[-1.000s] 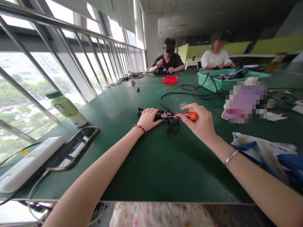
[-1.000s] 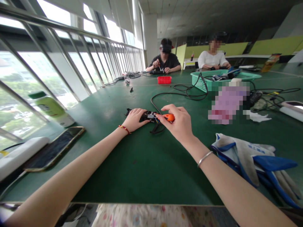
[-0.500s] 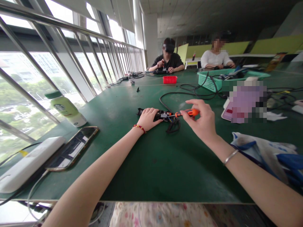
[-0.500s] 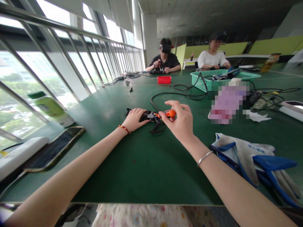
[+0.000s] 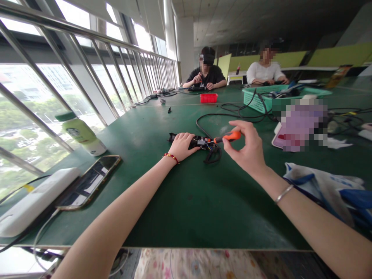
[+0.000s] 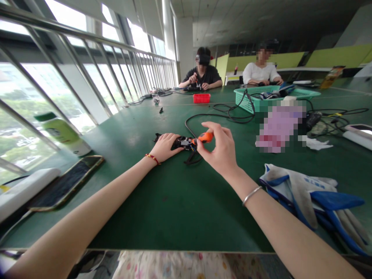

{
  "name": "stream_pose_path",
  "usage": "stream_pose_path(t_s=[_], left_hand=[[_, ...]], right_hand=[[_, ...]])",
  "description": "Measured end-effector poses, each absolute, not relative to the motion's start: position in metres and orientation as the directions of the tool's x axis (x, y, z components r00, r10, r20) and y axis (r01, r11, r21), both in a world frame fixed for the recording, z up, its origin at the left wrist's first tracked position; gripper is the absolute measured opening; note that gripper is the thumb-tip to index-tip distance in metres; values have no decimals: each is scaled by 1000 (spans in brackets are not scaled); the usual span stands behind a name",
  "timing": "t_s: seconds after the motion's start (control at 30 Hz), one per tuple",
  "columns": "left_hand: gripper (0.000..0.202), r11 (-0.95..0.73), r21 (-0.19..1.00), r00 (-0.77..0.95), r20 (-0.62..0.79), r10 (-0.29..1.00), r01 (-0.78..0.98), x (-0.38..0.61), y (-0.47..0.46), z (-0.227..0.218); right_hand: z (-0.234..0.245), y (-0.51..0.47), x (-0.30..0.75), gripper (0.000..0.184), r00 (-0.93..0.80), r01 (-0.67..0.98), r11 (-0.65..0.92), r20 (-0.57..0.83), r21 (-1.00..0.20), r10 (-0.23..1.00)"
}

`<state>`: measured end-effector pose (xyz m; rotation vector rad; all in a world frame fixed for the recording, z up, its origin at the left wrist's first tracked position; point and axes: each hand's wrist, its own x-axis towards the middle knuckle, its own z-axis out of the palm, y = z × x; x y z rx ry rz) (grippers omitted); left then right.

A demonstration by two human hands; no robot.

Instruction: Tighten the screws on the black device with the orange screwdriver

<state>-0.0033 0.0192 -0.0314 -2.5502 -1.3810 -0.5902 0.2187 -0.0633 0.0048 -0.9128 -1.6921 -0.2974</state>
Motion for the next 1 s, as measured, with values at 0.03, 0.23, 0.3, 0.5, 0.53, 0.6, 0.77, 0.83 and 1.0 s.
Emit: stream_pose_path(t_s=[0.03, 0.23, 0.3, 0.5, 0.53, 0.6, 0.77, 0.83, 1.0], left_hand=[[49, -550, 27, 489, 423, 763, 835, -3, 19, -31], [49, -549, 24, 489, 424, 762, 835, -3, 18, -30], [48, -551, 25, 489, 426, 761, 834, -3, 18, -31], [49, -551, 22, 489, 431, 758, 834, -4, 20, -32], [49, -551, 23, 489, 432, 758, 834, -4, 21, -33], [49, -552, 25, 489, 433, 757, 833, -4, 21, -34], [49, -556, 28, 491, 432, 756, 831, -4, 21, -34], [47, -554, 30, 489, 431, 758, 832, -4, 20, -33], [47, -552, 37, 487, 423, 764, 833, -3, 18, -31]], right_hand=[[5, -63, 219, 40, -79, 684, 687, 912, -244, 403], [6, -65, 217, 18, -91, 733, 642, 902, -226, 422], [6, -65, 217, 15, -87, 737, 633, 897, -236, 434], [6, -64, 218, 41, -102, 668, 709, 915, -228, 390], [6, -64, 217, 39, -103, 678, 701, 914, -224, 392], [6, -65, 216, 26, -101, 714, 662, 903, -228, 419], [7, -66, 217, 14, -88, 738, 633, 896, -235, 435], [8, -65, 217, 28, -100, 708, 671, 910, -220, 403], [9, -67, 216, 30, -119, 701, 681, 907, -212, 405]])
